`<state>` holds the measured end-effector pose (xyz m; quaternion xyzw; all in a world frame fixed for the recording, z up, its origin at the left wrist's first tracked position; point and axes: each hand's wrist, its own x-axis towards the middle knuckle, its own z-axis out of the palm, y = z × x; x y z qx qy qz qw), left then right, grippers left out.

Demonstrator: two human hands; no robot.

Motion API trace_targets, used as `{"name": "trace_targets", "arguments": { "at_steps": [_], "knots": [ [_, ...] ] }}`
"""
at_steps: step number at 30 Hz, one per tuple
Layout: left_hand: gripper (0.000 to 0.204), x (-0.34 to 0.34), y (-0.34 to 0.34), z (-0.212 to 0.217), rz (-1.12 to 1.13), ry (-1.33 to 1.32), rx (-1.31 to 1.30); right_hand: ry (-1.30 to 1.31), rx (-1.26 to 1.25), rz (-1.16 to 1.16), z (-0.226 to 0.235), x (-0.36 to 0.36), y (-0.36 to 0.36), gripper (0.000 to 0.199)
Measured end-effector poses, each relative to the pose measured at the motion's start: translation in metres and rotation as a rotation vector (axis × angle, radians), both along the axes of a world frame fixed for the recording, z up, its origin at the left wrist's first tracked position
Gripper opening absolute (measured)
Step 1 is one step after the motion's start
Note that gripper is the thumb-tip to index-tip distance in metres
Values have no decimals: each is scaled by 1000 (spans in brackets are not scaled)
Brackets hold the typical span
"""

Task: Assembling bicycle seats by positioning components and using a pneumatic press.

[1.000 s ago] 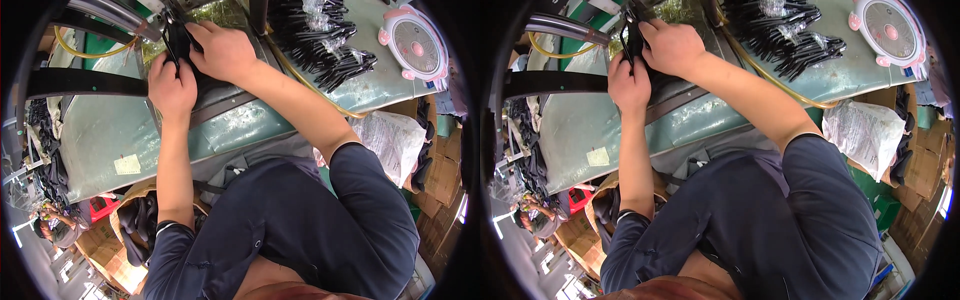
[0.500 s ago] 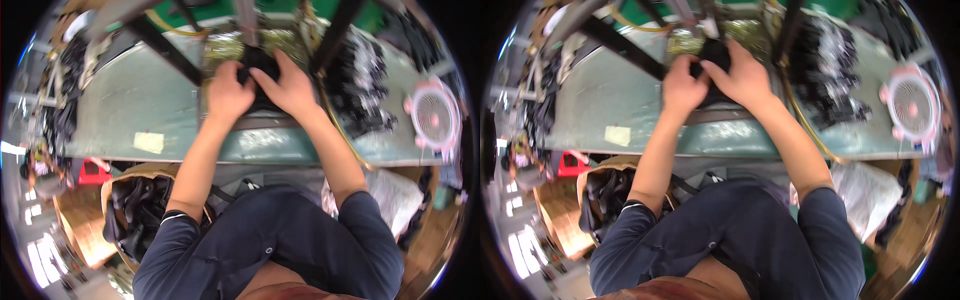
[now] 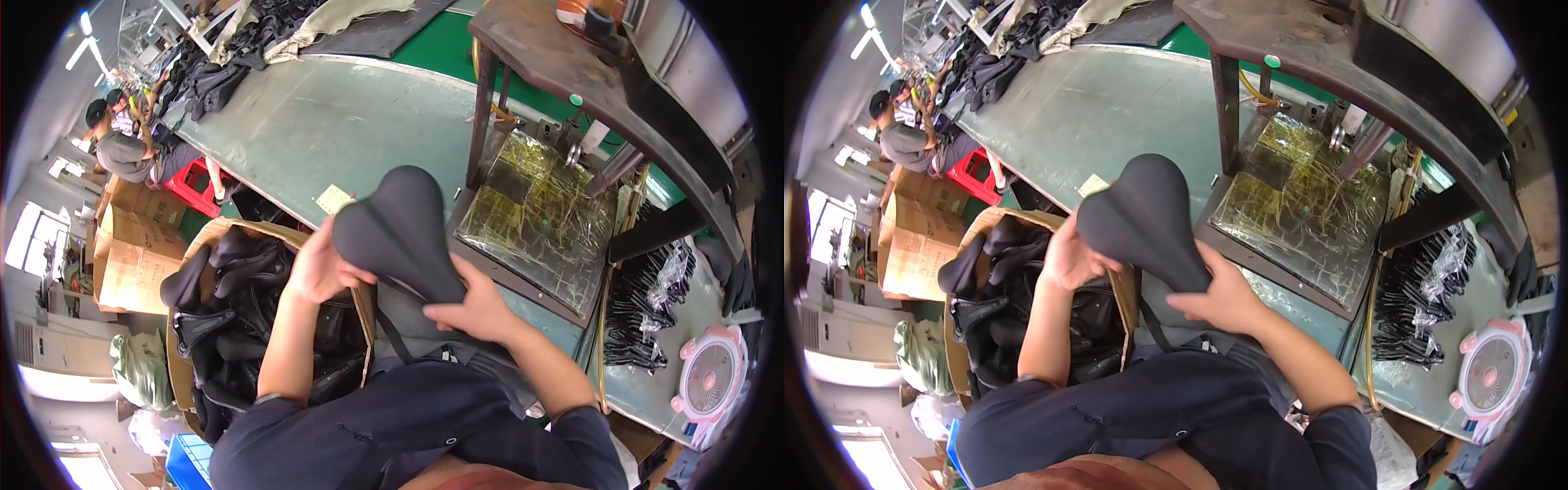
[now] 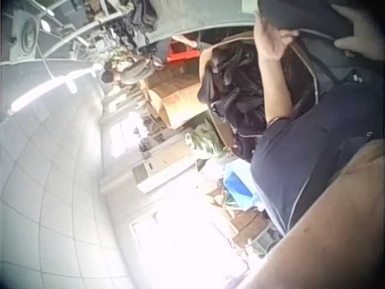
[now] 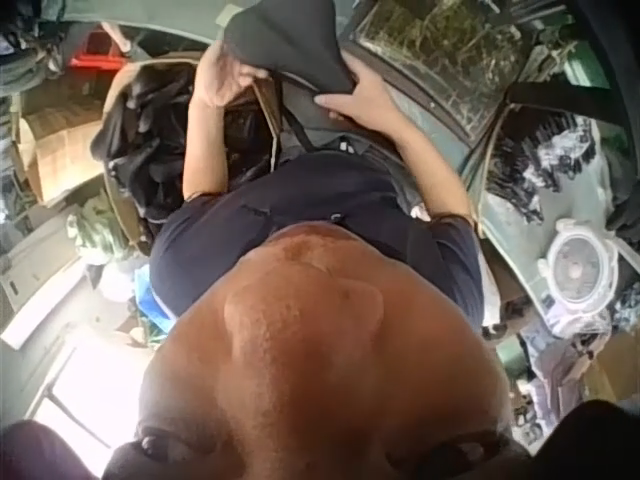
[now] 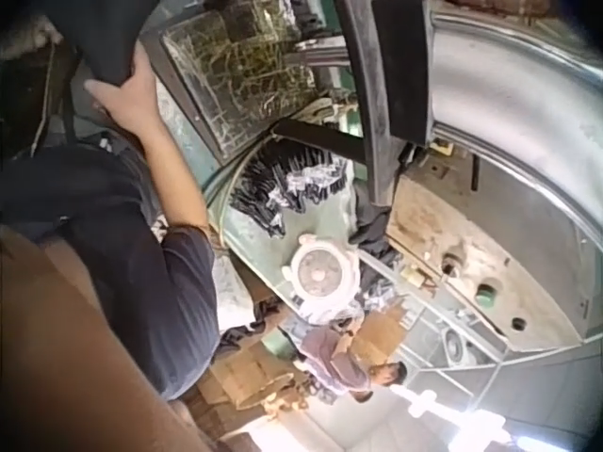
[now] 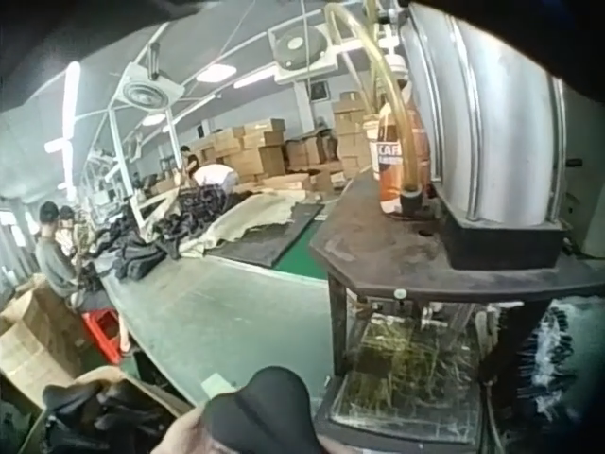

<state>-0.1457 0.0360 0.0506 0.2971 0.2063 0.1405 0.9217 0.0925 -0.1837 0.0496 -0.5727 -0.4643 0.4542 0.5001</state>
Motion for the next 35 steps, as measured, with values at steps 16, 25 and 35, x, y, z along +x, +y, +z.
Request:
{"name": "trace_targets", "arguments": {
  "at_steps": [16,25,35],
  "knots": [
    [50,-246,-20,-288,143,1579,1489,-354,297,-248,-11,69,13,25],
    [70,-246,-79,-422,-377,1641,1443,-1364,-438,-1190,42,234,-208,72],
    [78,-256,-150,-335,-639,1998,1191,-1283,-561,-872,-19,296,-215,58]
  ]
}}
